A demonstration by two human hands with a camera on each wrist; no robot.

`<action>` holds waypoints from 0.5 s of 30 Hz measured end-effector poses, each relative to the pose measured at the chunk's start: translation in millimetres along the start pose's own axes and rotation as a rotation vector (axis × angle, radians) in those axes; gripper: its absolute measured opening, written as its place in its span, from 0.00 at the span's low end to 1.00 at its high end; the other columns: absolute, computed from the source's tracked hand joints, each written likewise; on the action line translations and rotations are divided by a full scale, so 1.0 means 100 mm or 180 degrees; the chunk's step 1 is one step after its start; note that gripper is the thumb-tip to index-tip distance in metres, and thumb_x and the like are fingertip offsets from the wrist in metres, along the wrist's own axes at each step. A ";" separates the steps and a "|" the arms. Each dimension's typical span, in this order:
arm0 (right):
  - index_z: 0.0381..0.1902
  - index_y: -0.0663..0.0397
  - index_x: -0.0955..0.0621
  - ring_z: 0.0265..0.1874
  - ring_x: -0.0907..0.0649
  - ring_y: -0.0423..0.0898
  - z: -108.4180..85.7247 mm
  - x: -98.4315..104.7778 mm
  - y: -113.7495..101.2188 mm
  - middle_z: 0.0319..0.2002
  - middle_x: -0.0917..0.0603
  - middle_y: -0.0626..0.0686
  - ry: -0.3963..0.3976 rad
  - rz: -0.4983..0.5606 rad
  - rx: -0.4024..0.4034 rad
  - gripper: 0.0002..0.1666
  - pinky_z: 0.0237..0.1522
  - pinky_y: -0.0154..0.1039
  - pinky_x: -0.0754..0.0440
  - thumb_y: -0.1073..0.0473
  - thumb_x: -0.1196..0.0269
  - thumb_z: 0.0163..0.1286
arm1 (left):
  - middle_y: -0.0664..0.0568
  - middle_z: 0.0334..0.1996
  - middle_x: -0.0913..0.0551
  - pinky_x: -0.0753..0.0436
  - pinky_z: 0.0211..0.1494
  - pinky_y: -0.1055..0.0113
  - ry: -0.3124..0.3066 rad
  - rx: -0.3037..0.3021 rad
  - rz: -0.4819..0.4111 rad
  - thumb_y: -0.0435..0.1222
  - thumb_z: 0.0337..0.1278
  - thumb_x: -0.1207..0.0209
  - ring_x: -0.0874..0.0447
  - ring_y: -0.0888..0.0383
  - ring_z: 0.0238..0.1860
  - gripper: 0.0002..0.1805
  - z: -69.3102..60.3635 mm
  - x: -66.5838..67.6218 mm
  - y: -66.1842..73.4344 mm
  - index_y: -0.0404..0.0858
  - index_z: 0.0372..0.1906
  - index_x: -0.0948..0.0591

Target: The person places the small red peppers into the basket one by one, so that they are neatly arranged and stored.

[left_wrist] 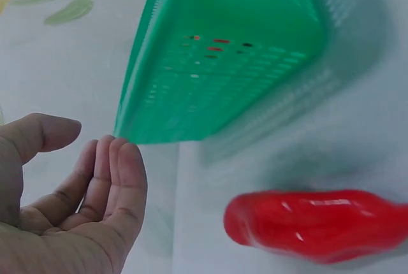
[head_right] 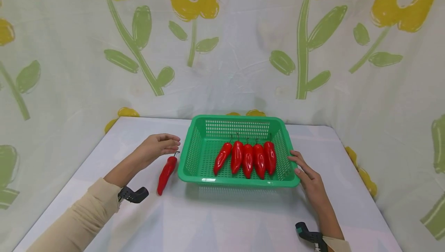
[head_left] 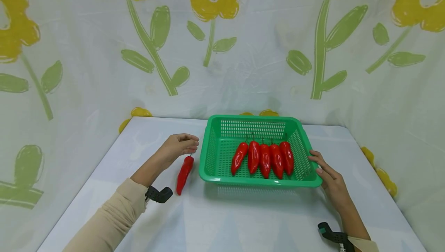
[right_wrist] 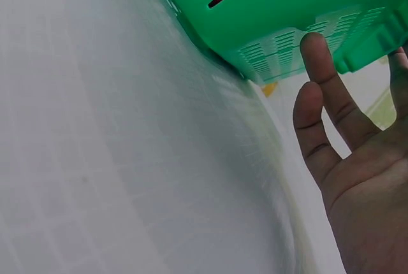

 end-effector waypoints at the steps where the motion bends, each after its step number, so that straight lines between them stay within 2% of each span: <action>1: 0.70 0.75 0.36 0.77 0.48 0.37 0.00 0.00 0.00 0.78 0.44 0.52 -0.0006 0.0006 0.0009 0.24 0.64 0.25 0.33 0.69 0.59 0.81 | 0.36 0.58 0.21 0.25 0.66 0.50 0.0011 0.0008 0.0011 0.37 0.73 0.45 0.18 0.45 0.54 0.20 -0.01 0.02 -0.03 0.28 0.61 0.25; 8: 0.69 0.76 0.36 0.77 0.48 0.38 0.00 -0.01 -0.02 0.78 0.44 0.53 -0.0008 0.0008 0.0040 0.24 0.64 0.25 0.33 0.69 0.59 0.81 | 0.35 0.59 0.23 0.25 0.66 0.50 0.0116 0.0115 0.0081 0.37 0.73 0.45 0.21 0.40 0.57 0.22 -0.08 0.14 -0.24 0.27 0.62 0.26; 15: 0.69 0.76 0.35 0.77 0.49 0.38 0.00 -0.02 -0.03 0.78 0.44 0.54 0.0012 0.0008 0.0018 0.23 0.65 0.24 0.34 0.69 0.59 0.81 | 0.36 0.60 0.24 0.26 0.66 0.49 0.0286 0.0279 0.0055 0.38 0.72 0.43 0.20 0.42 0.58 0.23 -0.10 0.24 -0.46 0.28 0.64 0.27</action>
Point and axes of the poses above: each hand's wrist, its own z-axis towards the middle knuckle, its own x-axis out of the back of the hand, y = z × x, the point moved 7 cm from there along z, towards the middle knuckle
